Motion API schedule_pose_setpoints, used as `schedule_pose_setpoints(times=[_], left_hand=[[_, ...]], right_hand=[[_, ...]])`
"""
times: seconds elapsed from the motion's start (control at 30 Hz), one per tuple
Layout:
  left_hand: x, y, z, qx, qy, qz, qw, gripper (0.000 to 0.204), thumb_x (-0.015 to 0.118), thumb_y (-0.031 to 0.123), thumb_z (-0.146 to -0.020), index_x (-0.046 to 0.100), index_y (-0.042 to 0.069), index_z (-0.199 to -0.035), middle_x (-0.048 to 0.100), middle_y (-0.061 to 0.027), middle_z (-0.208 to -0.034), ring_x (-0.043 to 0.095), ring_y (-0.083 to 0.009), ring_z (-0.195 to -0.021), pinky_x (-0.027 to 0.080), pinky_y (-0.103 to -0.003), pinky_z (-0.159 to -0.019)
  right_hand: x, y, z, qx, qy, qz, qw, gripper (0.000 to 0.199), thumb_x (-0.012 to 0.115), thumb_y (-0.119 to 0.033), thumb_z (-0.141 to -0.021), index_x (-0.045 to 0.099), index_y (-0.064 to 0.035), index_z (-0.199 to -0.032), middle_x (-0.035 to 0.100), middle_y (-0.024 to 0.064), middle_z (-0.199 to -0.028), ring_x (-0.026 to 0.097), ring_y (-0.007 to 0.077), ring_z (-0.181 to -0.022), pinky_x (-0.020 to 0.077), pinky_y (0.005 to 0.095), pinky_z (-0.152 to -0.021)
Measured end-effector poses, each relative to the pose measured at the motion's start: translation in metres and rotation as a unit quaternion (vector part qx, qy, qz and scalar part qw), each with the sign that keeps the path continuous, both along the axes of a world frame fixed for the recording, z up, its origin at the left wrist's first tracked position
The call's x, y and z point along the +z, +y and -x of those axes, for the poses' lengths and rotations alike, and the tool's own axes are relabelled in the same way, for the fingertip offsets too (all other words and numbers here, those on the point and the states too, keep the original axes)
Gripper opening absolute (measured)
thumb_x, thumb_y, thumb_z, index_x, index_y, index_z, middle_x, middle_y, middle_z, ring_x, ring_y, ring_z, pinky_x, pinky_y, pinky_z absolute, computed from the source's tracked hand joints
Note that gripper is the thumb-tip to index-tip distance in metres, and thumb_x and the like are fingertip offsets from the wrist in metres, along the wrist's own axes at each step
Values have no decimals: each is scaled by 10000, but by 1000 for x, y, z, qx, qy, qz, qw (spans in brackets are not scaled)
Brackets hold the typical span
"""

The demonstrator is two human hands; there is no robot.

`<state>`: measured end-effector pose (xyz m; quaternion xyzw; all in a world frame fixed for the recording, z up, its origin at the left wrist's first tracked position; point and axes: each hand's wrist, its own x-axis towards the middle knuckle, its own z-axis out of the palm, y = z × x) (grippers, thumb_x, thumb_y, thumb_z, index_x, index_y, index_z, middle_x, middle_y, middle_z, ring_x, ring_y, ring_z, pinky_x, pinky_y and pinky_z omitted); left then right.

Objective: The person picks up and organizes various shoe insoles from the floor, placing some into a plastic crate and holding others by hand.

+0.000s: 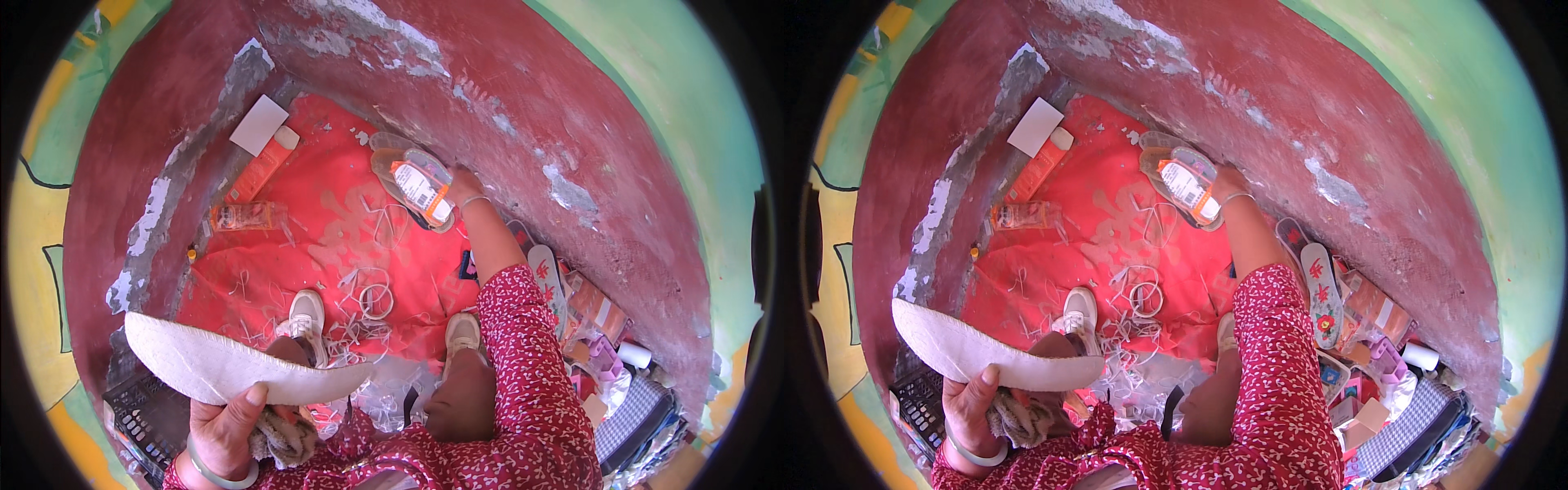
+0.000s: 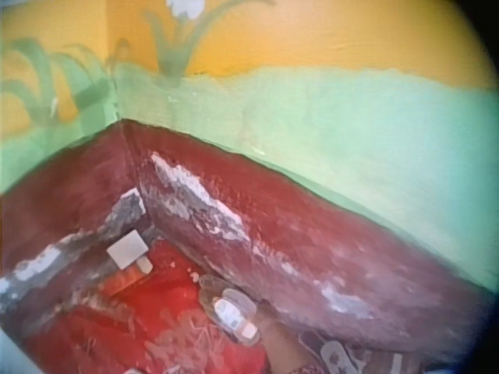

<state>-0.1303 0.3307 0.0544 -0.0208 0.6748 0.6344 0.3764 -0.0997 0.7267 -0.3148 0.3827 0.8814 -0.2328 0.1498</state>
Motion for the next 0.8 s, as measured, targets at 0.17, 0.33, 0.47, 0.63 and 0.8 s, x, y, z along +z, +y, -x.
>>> schedule_pose_setpoints(times=[0.17,0.33,0.47,0.63,0.8], left_hand=[[1,5,5,6,8,8,1000,229,581,137,-838,519,-32,-979,599,-146,-671,572,-221,-549,459,-295,-515],[0,4,8,4,6,10,1000,223,580,144,-838,528,-35,-961,594,-148,-648,569,-222,-540,458,-294,-513],[3,-4,3,4,15,2,1000,226,577,154,-841,533,-36,-955,593,-149,-638,563,-220,-528,454,-291,-508],[3,-20,-10,-22,19,-21,999,221,561,161,-851,532,-36,-948,589,-145,-624,555,-212,-516,445,-283,-503],[10,-35,-35,-12,60,-3,998,197,539,152,-862,526,-19,-957,582,-127,-614,543,-190,-509,439,-271,-505]], right_hand=[[-23,-14,-27,-77,-59,-44,994,531,560,-164,-786,381,-85,-1280,415,171,-1309,485,322,-1135,416,428,-927],[-19,-14,-39,-53,-87,-87,991,566,599,-170,-758,374,-31,-1258,437,200,-1247,493,335,-1116,436,397,-911],[3,-19,-61,-23,-60,-116,991,595,629,-210,-736,382,8,-1232,428,214,-1238,494,343,-1110,448,381,-897],[25,-35,-142,-63,13,-186,981,657,674,-341,-691,412,-23,-1202,439,218,-1224,506,359,-1083,432,405,-908],[43,-97,-207,-146,-34,-46,988,638,660,-404,-673,475,-55,-1175,467,224,-1205,546,365,-1011,436,404,-881]])
